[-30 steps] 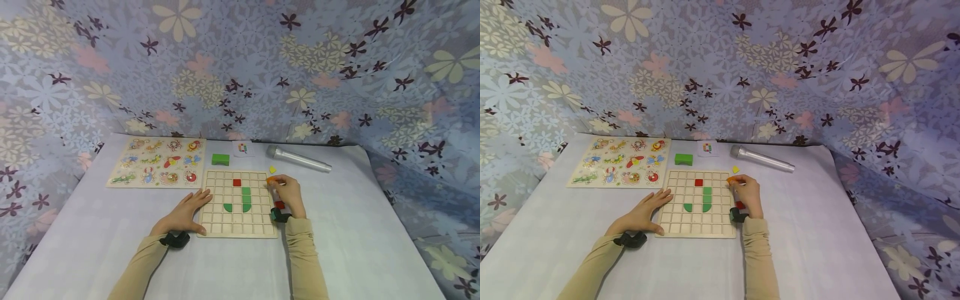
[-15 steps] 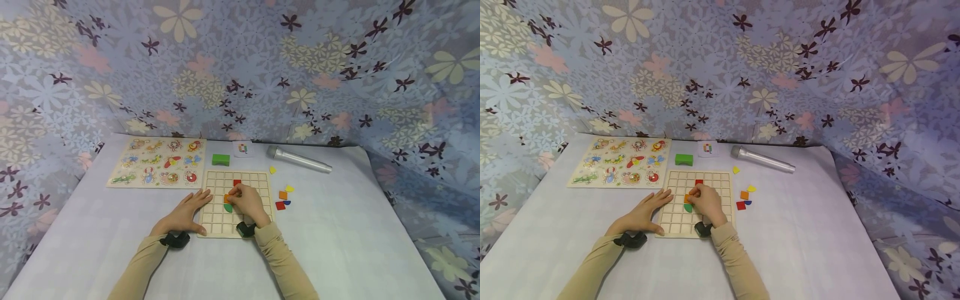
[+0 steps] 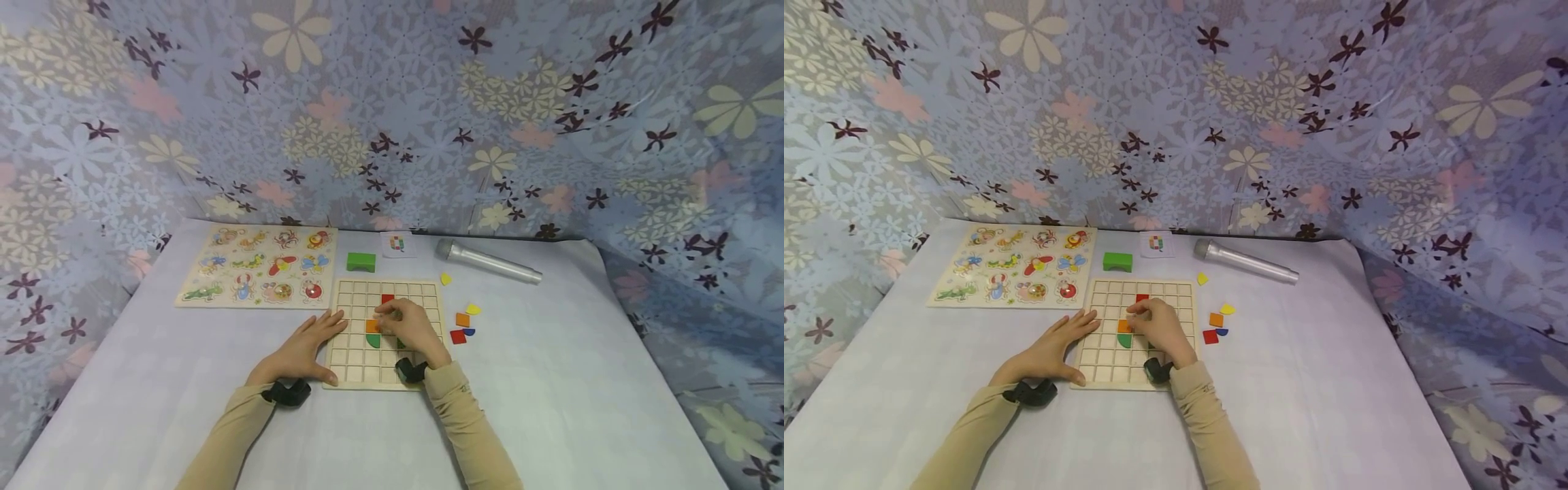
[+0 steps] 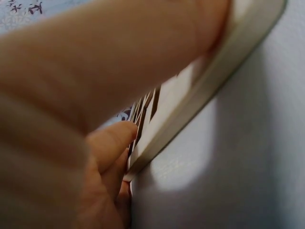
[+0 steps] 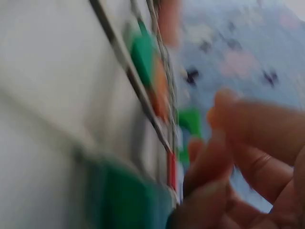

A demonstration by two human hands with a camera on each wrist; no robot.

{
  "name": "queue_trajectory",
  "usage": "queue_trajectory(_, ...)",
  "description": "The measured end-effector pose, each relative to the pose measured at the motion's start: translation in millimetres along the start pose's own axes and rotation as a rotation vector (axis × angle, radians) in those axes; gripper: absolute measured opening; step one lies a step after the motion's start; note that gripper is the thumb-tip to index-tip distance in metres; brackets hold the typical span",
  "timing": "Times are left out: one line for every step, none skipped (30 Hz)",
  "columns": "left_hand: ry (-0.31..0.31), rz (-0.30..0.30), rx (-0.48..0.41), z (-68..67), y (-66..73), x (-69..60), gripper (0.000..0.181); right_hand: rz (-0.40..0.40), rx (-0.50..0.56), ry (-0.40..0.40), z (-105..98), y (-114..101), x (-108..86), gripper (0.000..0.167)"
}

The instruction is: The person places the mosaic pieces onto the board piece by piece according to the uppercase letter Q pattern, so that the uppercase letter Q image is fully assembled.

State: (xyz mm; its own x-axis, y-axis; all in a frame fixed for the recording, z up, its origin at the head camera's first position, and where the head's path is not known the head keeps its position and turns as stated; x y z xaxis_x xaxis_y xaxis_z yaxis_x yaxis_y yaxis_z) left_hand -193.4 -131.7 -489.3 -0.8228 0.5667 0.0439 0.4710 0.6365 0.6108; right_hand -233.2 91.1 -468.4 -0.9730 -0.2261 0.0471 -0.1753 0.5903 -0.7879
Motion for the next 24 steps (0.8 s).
queue_trajectory(0.000,0.005,0.001,0.3,0.6,0.2,0.110,0.014,0.053,-0.006,-8,4,0.4,0.021)
queue_trajectory(0.001,0.009,0.002,0.6,1.1,0.4,0.110,0.032,0.099,-0.007,-17,10,0.4,0.024)
queue_trajectory(-0.001,0.006,-0.003,0.7,1.4,0.3,0.110,0.052,0.135,0.004,-28,17,0.6,0.027)
queue_trajectory(-0.001,0.005,-0.005,1.0,1.6,0.4,0.110,0.073,0.172,0.012,-39,25,0.0,0.029)
queue_trajectory(-0.001,0.003,-0.007,1.0,1.6,0.4,0.110,0.105,0.199,0.022,-51,33,-1.7,0.032)
queue_trajectory(0.000,0.001,-0.008,0.8,1.6,0.3,0.110,0.135,0.227,0.032,-62,41,-3.9,0.035)
queue_trajectory(0.001,-0.001,-0.010,0.6,1.5,0.2,0.110,0.170,0.245,0.045,-73,50,-6.8,0.037)
queue_trajectory(0.001,-0.003,-0.013,0.3,1.2,0.1,0.110,0.200,0.247,0.061,-83,60,-9.8,0.039)
queue_trajectory(0.001,-0.004,-0.014,0.1,0.9,0.0,0.110,0.231,0.246,0.079,-93,69,-13.4,0.040)
queue_trajectory(-0.001,-0.006,-0.016,-0.2,0.8,0.0,0.110,0.267,0.240,0.085,-102,75,-18.3,0.041)
queue_trajectory(-0.001,-0.005,-0.017,-0.7,0.9,0.0,0.110,0.299,0.220,0.091,-110,82,-22.9,0.042)
queue_trajectory(-0.003,-0.007,-0.020,-0.9,1.0,0.0,0.110,0.325,0.194,0.095,-116,88,-27.2,0.042)
queue_trajectory(-0.006,-0.008,-0.022,-0.9,0.8,0.1,0.110,0.352,0.161,0.096,-121,94,-31.2,0.041)
queue_trajectory(-0.008,-0.010,-0.025,-1.0,0.8,0.1,0.110,0.371,0.127,0.096,-124,99,-34.6,0.040)
queue_trajectory(-0.009,-0.012,-0.025,-1.0,0.9,0.2,0.110,0.388,0.105,0.094,-126,103,-37.4,0.039)
queue_trajectory(-0.010,-0.014,-0.024,-1.2,1.0,0.2,0.110,0.398,0.085,0.087,-127,105,-39.1,0.039)
queue_trajectory(-0.009,-0.015,-0.024,-1.3,0.8,0.1,0.110,0.396,0.064,0.085,-126,110,-39.2,0.039)
queue_trajectory(-0.011,-0.019,-0.025,-1.2,0.5,0.1,0.110,0.387,0.055,0.082,-125,112,-38.9,0.038)
queue_trajectory(-0.011,-0.020,-0.026,-1.3,0.4,-0.1,0.110,0.374,0.049,0.077,-123,112,-38.0,0.039)
queue_trajectory(-0.008,-0.017,-0.021,-1.5,0.3,-0.2,0.110,0.357,0.046,0.073,-121,112,-36.6,0.040)
queue_trajectory(-0.007,-0.015,-0.019,-1.6,0.2,-0.4,0.110,0.341,0.043,0.070,-119,110,-35.2,0.040)
queue_trajectory(-0.007,-0.013,-0.018,-1.7,0.3,-0.5,0.110,0.323,0.038,0.068,-117,108,-33.6,0.040)
queue_trajectory(-0.006,-0.012,-0.022,-1.7,0.4,-0.6,0.110,0.307,0.028,0.067,-115,106,-32.2,0.040)
queue_trajectory(-0.005,-0.009,-0.025,-1.7,0.7,-0.8,0.109,0.292,0.020,0.064,-113,102,-30.9,0.039)
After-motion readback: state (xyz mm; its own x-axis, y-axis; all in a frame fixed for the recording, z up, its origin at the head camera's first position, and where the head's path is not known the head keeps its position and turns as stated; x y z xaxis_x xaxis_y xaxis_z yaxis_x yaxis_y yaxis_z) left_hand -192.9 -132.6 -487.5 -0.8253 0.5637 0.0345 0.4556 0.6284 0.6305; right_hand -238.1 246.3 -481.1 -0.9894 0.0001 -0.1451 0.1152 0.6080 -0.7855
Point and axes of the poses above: each hand's wrist, its own x-axis towards the middle knuckle, its own z-axis out of the palm, y = z × x, the point moved 4 cm from there along x, towards the middle knuckle, and after that the axes turned 5 degrees about y, right-handed, at the moved point
